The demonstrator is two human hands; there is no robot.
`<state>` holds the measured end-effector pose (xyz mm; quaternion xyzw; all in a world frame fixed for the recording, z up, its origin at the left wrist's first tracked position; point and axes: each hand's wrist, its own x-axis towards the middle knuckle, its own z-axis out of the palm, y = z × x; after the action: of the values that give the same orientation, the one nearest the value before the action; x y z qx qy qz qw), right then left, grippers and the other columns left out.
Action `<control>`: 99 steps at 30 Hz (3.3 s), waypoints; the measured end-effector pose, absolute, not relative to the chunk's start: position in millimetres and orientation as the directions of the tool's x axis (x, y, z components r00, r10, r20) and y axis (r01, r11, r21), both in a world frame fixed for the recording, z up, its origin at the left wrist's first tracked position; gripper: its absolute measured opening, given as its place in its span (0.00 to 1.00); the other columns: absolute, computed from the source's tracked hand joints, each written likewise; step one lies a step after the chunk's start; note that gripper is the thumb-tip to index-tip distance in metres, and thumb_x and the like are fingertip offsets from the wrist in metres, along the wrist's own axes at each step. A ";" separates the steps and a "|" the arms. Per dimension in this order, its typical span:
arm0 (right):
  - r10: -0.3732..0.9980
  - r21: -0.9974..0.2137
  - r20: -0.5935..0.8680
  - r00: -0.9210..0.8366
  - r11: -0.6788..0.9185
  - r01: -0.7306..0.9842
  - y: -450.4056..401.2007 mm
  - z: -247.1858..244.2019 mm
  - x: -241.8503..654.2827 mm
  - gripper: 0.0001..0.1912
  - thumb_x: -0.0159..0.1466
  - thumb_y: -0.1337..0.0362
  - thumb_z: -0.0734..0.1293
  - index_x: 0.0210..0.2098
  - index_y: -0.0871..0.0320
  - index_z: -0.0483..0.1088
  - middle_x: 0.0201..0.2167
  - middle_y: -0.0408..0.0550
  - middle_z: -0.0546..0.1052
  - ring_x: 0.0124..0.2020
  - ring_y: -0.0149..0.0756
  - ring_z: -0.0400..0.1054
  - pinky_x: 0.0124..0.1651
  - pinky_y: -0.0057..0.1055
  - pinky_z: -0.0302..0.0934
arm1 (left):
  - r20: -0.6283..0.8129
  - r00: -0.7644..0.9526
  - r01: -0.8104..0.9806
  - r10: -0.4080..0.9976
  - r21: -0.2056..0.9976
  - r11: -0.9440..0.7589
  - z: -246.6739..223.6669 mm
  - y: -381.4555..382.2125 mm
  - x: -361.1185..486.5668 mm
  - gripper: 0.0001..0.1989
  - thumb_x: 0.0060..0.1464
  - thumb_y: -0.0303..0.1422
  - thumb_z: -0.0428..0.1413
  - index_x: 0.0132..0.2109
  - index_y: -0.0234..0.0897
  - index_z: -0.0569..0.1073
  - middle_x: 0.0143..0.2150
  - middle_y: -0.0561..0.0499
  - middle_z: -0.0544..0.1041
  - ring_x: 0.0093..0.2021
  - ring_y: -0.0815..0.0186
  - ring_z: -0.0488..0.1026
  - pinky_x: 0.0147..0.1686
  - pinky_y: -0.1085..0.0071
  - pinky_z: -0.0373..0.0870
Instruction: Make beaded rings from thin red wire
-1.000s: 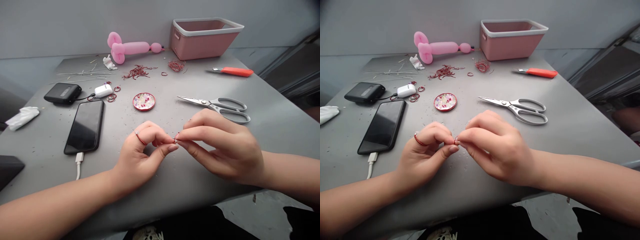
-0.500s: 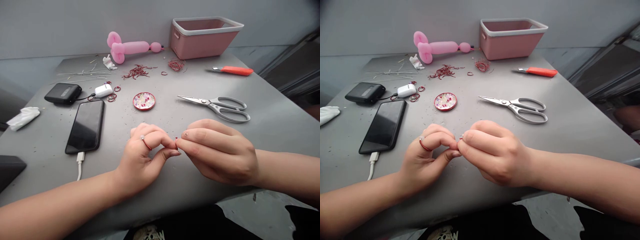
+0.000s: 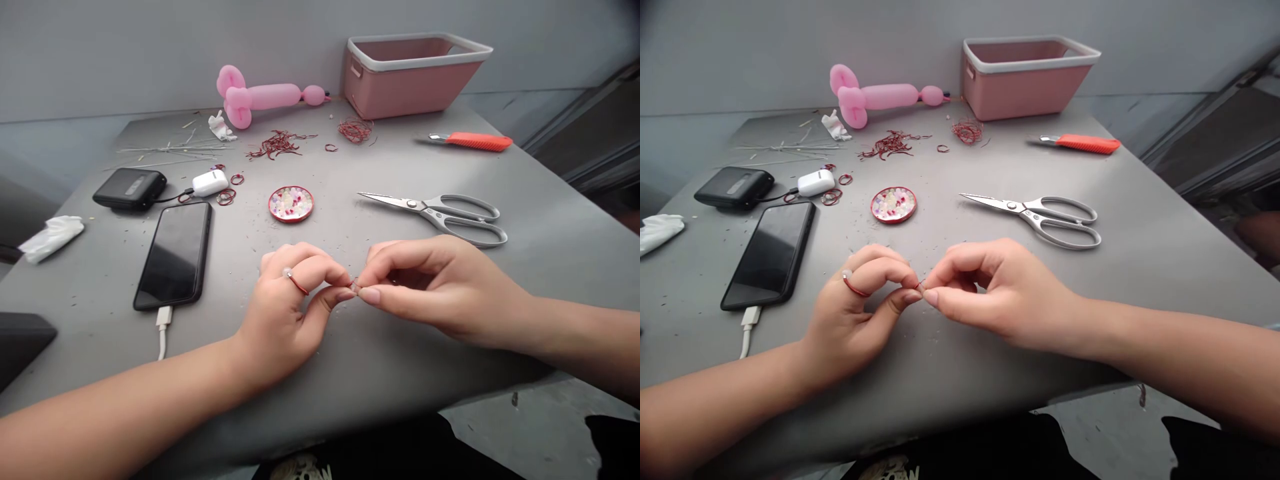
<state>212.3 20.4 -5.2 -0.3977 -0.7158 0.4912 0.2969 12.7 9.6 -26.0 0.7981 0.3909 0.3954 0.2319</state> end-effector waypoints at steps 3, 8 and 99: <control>0.878 -0.972 -0.095 -0.470 0.021 0.235 24.2 -4.8 212.1 0.09 0.59 0.57 0.72 0.30 0.57 0.77 0.25 0.44 0.74 0.27 0.29 0.64 0.28 0.26 0.59 | 0.439 0.363 0.428 0.822 0.705 -0.565 -26.7 12.8 11.8 0.05 0.58 0.25 0.56 0.34 0.39 0.71 0.32 0.53 0.75 0.36 0.66 0.71 0.41 0.66 0.65; 0.841 -0.963 -0.189 -0.506 -0.058 0.264 26.7 -2.1 213.3 0.11 0.59 0.55 0.71 0.32 0.57 0.74 0.26 0.41 0.69 0.28 0.28 0.60 0.30 0.25 0.56 | 0.461 0.358 0.420 0.812 0.697 -0.581 -28.3 13.7 12.5 0.06 0.58 0.23 0.56 0.34 0.38 0.70 0.32 0.54 0.74 0.34 0.69 0.70 0.40 0.68 0.66; 0.737 -0.968 -0.242 -0.632 -0.230 0.102 33.8 -7.5 210.6 0.10 0.61 0.62 0.67 0.26 0.60 0.70 0.22 0.42 0.68 0.22 0.26 0.60 0.26 0.25 0.58 | 0.418 0.460 0.282 0.783 0.768 -0.575 -22.8 11.8 14.3 0.06 0.57 0.22 0.55 0.33 0.37 0.72 0.29 0.52 0.75 0.32 0.68 0.71 0.36 0.70 0.69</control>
<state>210.6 33.8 -7.5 -0.3633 -0.5767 0.6951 0.2284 14.3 11.8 -22.8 0.7939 0.3355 0.3967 0.3159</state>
